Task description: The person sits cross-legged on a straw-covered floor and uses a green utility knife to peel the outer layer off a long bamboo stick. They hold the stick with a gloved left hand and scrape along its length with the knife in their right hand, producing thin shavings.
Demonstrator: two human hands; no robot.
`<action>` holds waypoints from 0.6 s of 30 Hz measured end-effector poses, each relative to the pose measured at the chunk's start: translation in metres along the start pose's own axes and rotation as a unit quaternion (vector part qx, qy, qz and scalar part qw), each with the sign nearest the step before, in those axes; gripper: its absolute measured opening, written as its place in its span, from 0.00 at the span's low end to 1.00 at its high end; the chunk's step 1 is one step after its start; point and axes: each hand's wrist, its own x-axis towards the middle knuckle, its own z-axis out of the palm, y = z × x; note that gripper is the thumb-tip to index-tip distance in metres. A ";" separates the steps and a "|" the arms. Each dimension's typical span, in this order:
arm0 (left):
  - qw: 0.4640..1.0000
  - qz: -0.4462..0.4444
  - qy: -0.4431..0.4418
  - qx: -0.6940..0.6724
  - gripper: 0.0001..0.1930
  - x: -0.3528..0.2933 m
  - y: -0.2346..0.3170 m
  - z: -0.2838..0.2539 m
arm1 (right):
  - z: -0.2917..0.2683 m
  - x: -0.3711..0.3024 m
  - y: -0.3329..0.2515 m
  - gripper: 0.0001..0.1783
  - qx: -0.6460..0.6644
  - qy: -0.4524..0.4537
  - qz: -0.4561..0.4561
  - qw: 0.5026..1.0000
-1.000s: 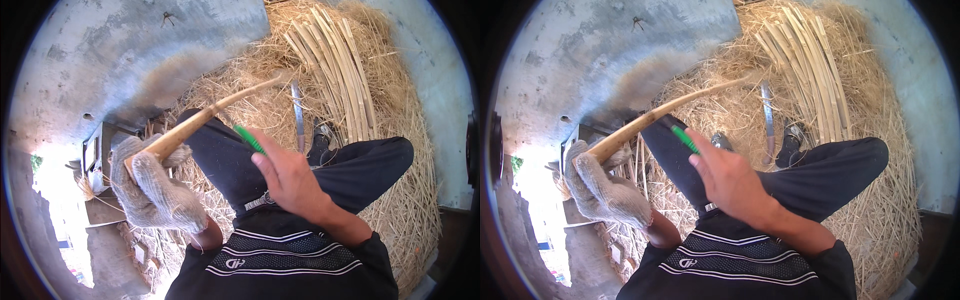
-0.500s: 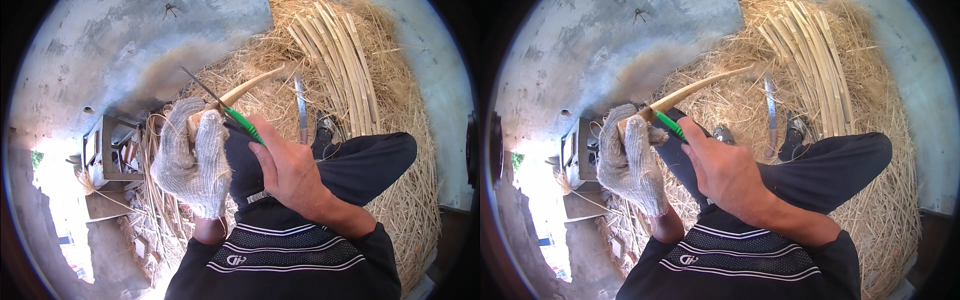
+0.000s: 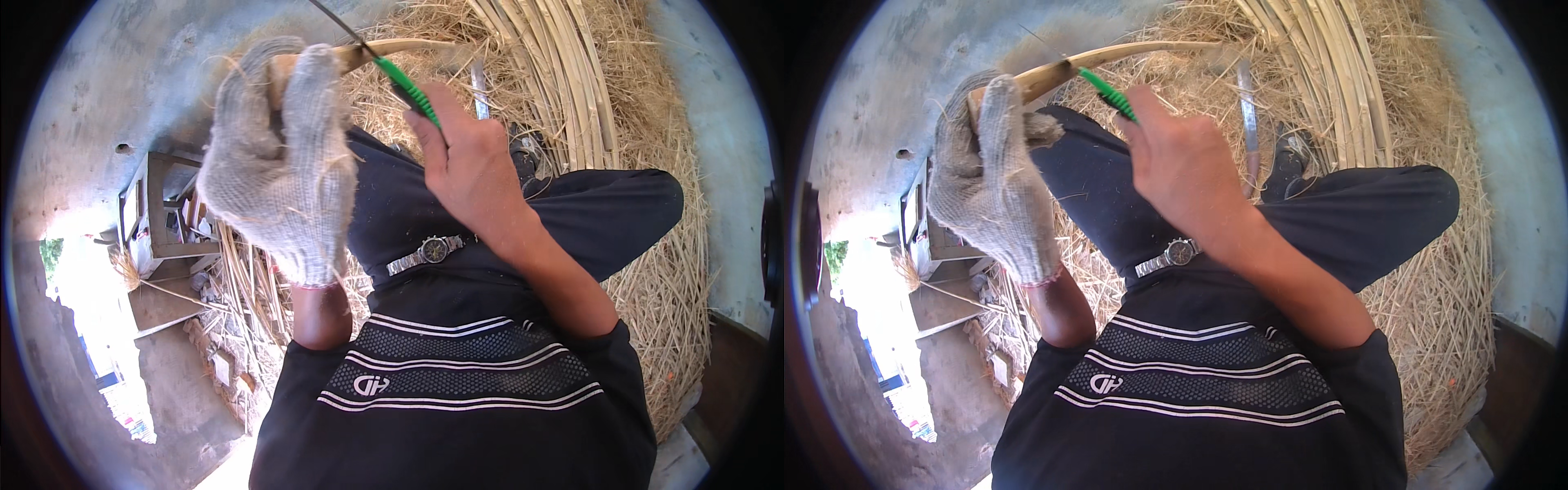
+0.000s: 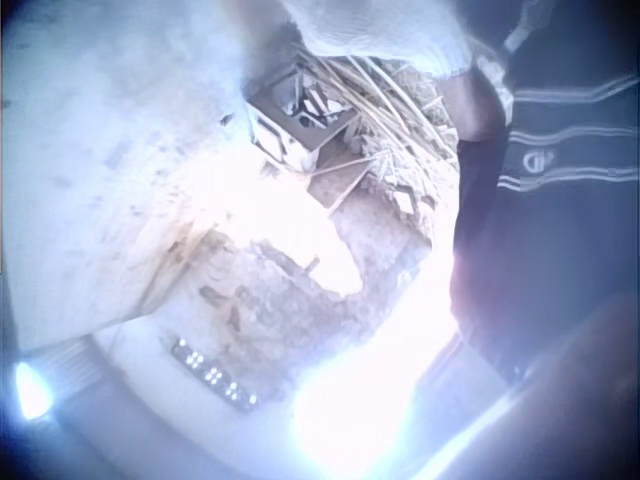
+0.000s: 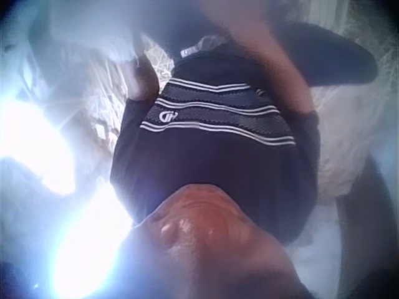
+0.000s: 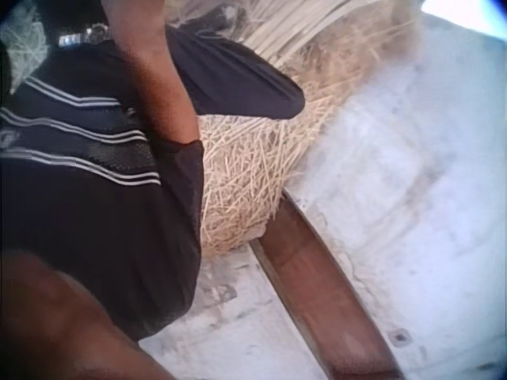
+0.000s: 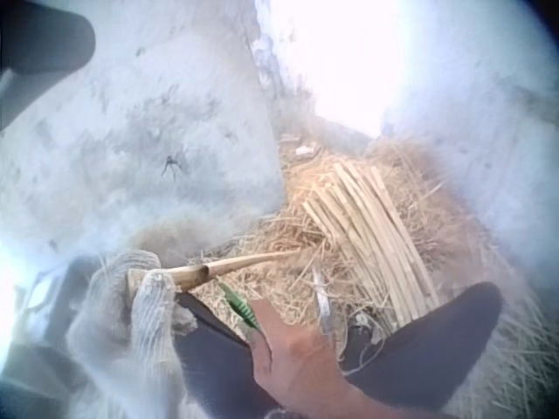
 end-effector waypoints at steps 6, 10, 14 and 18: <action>0.998 -0.047 0.049 0.012 0.09 0.012 -0.002 0.005 | -0.006 0.006 0.016 0.09 -0.071 -0.003 0.017 0.997; 0.995 -0.102 0.022 -0.003 0.09 0.008 0.013 0.007 | -0.008 0.014 0.046 0.11 -0.109 -0.023 0.049 0.993; 0.998 -0.009 0.038 0.054 0.09 0.004 0.002 0.007 | -0.017 0.007 0.004 0.12 0.020 0.017 -0.029 0.999; 0.998 -0.049 0.031 0.039 0.09 0.007 0.006 0.007 | 0.000 0.021 0.025 0.12 -0.056 -0.013 0.006 0.998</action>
